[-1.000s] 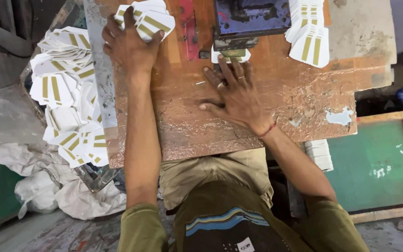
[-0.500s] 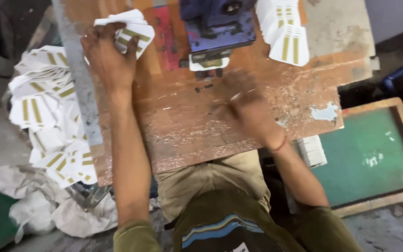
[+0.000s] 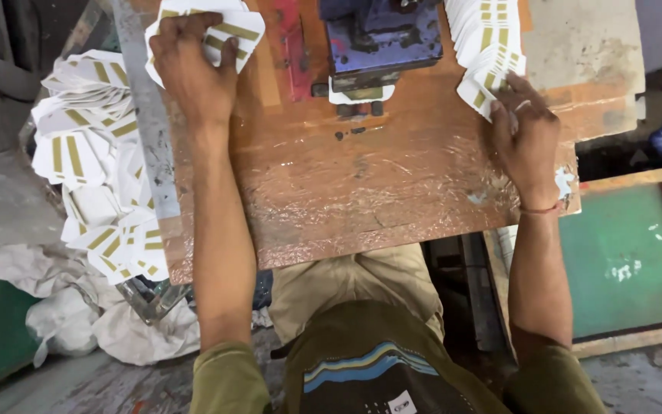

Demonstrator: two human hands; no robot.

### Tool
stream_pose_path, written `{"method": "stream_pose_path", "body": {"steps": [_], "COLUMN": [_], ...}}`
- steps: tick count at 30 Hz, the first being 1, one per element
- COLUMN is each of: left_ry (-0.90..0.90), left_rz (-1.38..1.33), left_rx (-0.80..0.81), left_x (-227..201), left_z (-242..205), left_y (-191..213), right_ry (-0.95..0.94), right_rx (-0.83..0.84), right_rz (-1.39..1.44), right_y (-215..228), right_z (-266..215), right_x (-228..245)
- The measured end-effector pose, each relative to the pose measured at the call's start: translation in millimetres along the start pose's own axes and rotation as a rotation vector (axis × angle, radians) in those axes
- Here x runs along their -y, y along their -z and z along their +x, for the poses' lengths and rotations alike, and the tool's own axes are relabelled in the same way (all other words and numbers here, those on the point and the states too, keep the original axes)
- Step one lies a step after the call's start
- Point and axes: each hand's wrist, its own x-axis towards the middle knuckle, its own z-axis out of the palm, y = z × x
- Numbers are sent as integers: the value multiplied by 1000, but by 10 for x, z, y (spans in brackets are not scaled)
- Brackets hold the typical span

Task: The person repeatedly picks up small white paper pieces with gold stripes from a pile on the left, places them under a machine, and then moves the processed pieces to a stack on the right.

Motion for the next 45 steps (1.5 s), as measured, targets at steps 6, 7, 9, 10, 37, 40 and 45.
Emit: {"method": "stream_pose_path", "body": {"steps": [6,7,9,10,37,40,45], "left_ry": [4,7,165,168,119,178,165], "left_rz": [-306,-303,-527,-526,-595,-614,-679], "left_rx": [9,10,410,413,5,-4,14], "left_x": [-219,-262,-364,-373,51,52,127], "left_z": [42,19,-30,-85,87,101,92], "left_y": [-118,-144,-198,-248,-136,-114,-132], "right_ry": [178,179,80,78,441,347,32], "right_rx": [110,113,165,168,253,272,-25], "right_rz": [-97,-94,37,39,-9,38,-183], "right_y": [-97,-127,-171,-201,-628,-268,-48], "right_z": [-135,-141,-163,-263,317,165,47], "right_x": [1334,1353,1390,1376,1508,1302,131]}}
